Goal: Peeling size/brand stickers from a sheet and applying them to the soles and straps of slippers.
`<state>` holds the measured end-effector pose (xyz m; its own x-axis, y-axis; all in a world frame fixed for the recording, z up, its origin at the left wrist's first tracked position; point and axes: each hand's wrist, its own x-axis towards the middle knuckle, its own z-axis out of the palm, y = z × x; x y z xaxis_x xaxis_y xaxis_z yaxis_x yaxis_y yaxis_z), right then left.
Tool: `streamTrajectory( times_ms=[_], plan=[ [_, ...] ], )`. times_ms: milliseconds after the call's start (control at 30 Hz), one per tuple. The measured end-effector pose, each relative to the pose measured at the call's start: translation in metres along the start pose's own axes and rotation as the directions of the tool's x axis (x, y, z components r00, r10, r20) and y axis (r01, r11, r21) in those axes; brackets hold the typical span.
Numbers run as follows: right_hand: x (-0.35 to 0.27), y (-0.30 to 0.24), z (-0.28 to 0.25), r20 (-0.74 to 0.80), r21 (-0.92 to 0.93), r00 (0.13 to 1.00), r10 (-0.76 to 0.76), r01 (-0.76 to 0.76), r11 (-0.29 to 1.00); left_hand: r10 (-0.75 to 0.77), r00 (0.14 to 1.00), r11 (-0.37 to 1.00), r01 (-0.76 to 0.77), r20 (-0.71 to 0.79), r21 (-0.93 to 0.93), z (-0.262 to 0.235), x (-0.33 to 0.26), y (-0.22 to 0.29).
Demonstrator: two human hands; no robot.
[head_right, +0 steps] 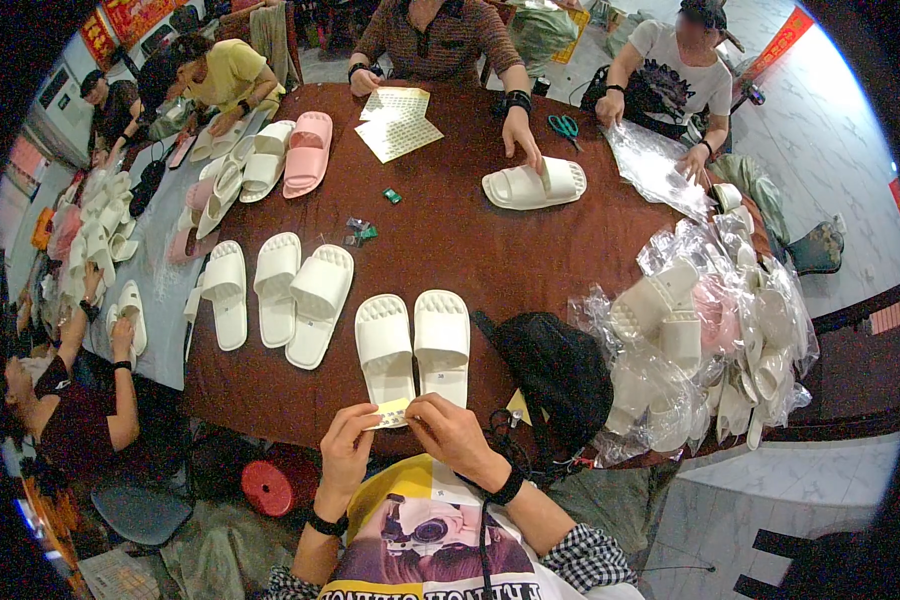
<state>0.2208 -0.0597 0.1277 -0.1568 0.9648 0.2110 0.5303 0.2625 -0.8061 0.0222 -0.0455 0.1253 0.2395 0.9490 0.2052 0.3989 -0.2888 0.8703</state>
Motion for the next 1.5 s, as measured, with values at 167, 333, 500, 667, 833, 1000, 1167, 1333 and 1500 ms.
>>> streamTrajectory(
  times_ms=[167, 333, 500, 667, 833, 1000, 1167, 1333, 1500],
  plan=[
    [-0.001, 0.005, 0.004, 0.04, 0.12, 0.986, 0.159, -0.163, 0.979, -0.003, 0.998, 1.0, 0.002, 0.059, 0.009, -0.001, -0.004, -0.002],
    [0.003, 0.036, 0.016, 0.025, 0.166, 0.978, 0.205, -0.206, 0.964, -0.033, 0.997, 0.999, 0.034, 0.063, -0.017, 0.001, -0.014, -0.017],
    [0.034, 0.063, 0.029, 0.12, -0.008, 0.985, 0.126, -0.126, 0.992, -0.074, 0.994, 0.997, 0.076, 0.084, -0.025, 0.0, -0.027, -0.029],
    [0.052, 0.077, 0.048, 0.159, -0.175, 0.987, 0.04, -0.012, 0.984, -0.14, 0.988, 0.988, 0.143, 0.058, -0.057, -0.001, -0.038, -0.035],
    [0.055, 0.078, 0.066, 0.154, -0.291, 0.987, -0.042, 0.086, 0.953, -0.169, 0.985, 0.984, 0.17, 0.033, -0.053, -0.003, -0.046, -0.04],
    [0.054, 0.079, 0.07, 0.139, -0.376, 0.982, -0.127, 0.171, 0.911, -0.162, 0.986, 0.985, 0.163, 0.025, -0.048, -0.005, -0.047, -0.041],
    [0.052, 0.083, 0.069, 0.174, -0.416, 0.966, -0.19, 0.247, 0.875, -0.141, 0.989, 0.989, 0.143, 0.04, -0.049, -0.003, -0.044, -0.043],
    [0.048, 0.079, 0.065, 0.209, -0.42, 0.962, -0.178, 0.253, 0.871, -0.18, 0.981, 0.981, 0.184, 0.072, -0.055, -0.003, -0.041, -0.04],
    [0.036, 0.073, 0.053, 0.291, -0.393, 0.94, -0.18, 0.289, 0.873, -0.182, 0.981, 0.981, 0.186, 0.071, -0.057, 0.0, -0.041, -0.041]
  ],
)
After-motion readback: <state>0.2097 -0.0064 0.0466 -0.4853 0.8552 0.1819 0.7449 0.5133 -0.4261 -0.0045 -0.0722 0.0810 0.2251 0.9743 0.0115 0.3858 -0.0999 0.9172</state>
